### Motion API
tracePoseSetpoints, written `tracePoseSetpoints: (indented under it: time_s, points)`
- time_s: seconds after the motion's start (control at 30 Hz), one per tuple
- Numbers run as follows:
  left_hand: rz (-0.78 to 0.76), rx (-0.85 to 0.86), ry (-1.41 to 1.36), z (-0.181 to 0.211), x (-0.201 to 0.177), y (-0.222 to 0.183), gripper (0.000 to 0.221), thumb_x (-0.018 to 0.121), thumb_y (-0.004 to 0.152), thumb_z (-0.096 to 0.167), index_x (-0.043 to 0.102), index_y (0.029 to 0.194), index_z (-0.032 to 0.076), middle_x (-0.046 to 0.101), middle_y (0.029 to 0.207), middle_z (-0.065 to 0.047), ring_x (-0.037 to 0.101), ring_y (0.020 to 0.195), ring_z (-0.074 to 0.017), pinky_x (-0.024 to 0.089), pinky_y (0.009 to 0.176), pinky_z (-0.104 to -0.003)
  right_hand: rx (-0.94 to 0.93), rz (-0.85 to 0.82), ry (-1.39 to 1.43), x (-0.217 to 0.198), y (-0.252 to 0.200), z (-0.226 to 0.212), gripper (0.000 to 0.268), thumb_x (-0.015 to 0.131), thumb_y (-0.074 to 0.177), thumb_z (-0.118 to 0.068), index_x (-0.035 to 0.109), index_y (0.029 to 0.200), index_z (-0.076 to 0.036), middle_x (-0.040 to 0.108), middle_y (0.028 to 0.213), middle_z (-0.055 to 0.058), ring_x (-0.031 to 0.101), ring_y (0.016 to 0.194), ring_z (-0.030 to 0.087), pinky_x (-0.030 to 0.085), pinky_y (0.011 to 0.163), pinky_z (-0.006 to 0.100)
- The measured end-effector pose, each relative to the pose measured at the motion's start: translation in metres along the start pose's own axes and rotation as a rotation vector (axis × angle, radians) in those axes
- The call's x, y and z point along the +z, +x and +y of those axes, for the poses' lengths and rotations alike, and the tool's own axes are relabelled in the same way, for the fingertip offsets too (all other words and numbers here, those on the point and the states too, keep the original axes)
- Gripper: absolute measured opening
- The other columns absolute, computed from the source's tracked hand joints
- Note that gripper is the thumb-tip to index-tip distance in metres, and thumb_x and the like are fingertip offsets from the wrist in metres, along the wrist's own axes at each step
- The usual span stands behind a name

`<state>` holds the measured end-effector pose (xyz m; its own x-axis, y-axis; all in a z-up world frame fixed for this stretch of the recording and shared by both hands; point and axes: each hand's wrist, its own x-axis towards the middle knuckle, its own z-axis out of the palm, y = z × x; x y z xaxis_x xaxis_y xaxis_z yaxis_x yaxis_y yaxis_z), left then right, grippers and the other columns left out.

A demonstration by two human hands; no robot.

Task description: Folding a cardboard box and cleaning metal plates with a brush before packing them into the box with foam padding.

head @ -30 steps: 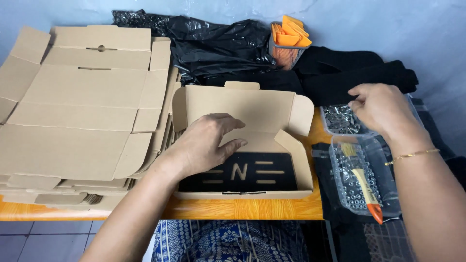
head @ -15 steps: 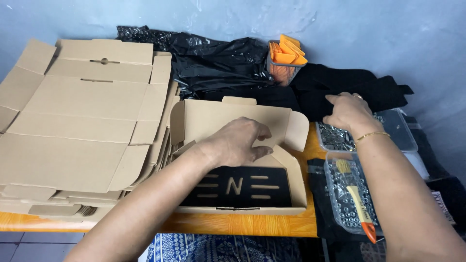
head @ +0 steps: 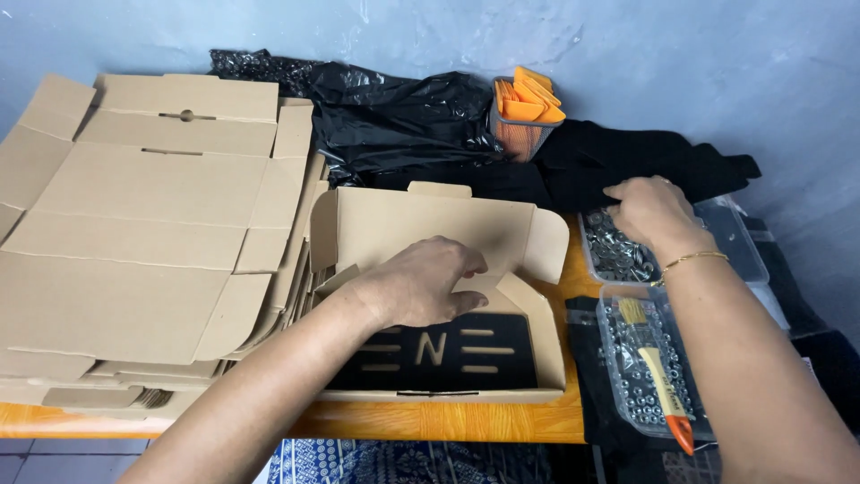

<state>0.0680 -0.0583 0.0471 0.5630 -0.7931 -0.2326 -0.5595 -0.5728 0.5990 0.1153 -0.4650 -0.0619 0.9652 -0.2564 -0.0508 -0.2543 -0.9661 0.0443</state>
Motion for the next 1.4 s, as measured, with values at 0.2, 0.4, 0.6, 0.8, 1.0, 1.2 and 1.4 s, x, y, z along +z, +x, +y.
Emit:
tracePoseSetpoints:
  time_s: [0.2, 0.4, 0.6, 0.8, 1.0, 1.2, 1.4]
  points:
    - [-0.005, -0.014, 0.125, -0.007, 0.012, -0.018, 0.06, 0.076, 0.092, 0.035, 0.057, 0.14, 0.005, 0.063, 0.139, -0.014, 0.059, 0.128, -0.0353, 0.048, 0.106, -0.046, 0.135, 0.258, 0.335, -0.058, -0.031, -0.016, 0.034, 0.05, 0.107, -0.016, 0.072, 0.134, -0.014, 0.074, 0.121, 0.01, 0.072, 0.1, 0.035, 0.058, 0.09, 0.043]
    - [-0.315, -0.046, 0.237, 0.011, 0.028, -0.047, 0.089, 0.089, 0.071, 0.052, 0.054, 0.139, 0.008, 0.062, 0.123, -0.01, 0.056, 0.122, -0.0302, 0.048, 0.105, -0.046, -0.071, 0.844, 0.355, -0.049, -0.024, 0.03, 0.035, 0.054, 0.107, 0.0, 0.076, 0.135, 0.0, 0.078, 0.108, 0.016, 0.071, 0.09, 0.023, 0.054, 0.08, 0.03]
    - [-0.252, -0.001, 0.46, -0.011, 0.076, -0.042, 0.039, 0.068, 0.082, -0.002, 0.069, 0.119, 0.011, 0.054, 0.12, -0.014, 0.054, 0.113, -0.032, 0.044, 0.104, -0.047, -0.209, 1.099, 0.191, -0.074, -0.059, 0.036, 0.023, 0.064, 0.122, -0.005, 0.08, 0.136, 0.004, 0.074, 0.094, 0.019, 0.066, 0.078, 0.035, 0.048, 0.066, 0.045]
    - [0.03, 0.12, 0.675, -0.036, 0.111, -0.03, 0.029, 0.062, 0.081, 0.002, 0.078, 0.098, 0.02, 0.06, 0.108, -0.011, 0.061, 0.099, -0.0314, 0.045, 0.104, -0.054, -0.457, 0.981, 0.361, -0.104, -0.128, -0.015, 0.029, 0.049, 0.13, 0.008, 0.068, 0.143, 0.025, 0.067, 0.121, 0.032, 0.065, 0.111, 0.044, 0.048, 0.093, 0.049]
    - [0.106, 0.135, 0.72, -0.031, 0.122, -0.031, 0.027, 0.074, 0.074, 0.008, 0.073, 0.1, 0.014, 0.063, 0.102, -0.013, 0.062, 0.092, -0.0308, 0.052, 0.084, -0.047, -0.438, 0.894, 0.456, -0.109, -0.182, -0.047, 0.027, 0.051, 0.132, 0.009, 0.06, 0.15, 0.027, 0.065, 0.129, 0.036, 0.063, 0.12, 0.044, 0.047, 0.104, 0.05]
    - [0.223, 0.138, 0.585, -0.047, 0.145, -0.024, 0.032, 0.065, 0.072, -0.001, 0.071, 0.101, 0.01, 0.066, 0.097, -0.014, 0.068, 0.079, -0.0318, 0.061, 0.065, -0.043, -0.418, 0.858, 0.575, -0.128, -0.24, -0.091, 0.034, 0.044, 0.13, 0.006, 0.047, 0.154, 0.029, 0.056, 0.143, 0.044, 0.055, 0.138, 0.054, 0.042, 0.119, 0.054]
    - [0.237, 0.088, 0.651, -0.042, 0.147, -0.031, 0.035, 0.063, 0.077, -0.002, 0.069, 0.109, 0.01, 0.065, 0.104, -0.014, 0.069, 0.068, -0.0253, 0.059, 0.054, -0.04, -0.334, 0.822, 0.767, -0.099, -0.272, -0.098, 0.023, 0.056, 0.124, 0.011, 0.063, 0.144, 0.023, 0.059, 0.1, 0.021, 0.053, 0.083, 0.024, 0.043, 0.08, 0.033]
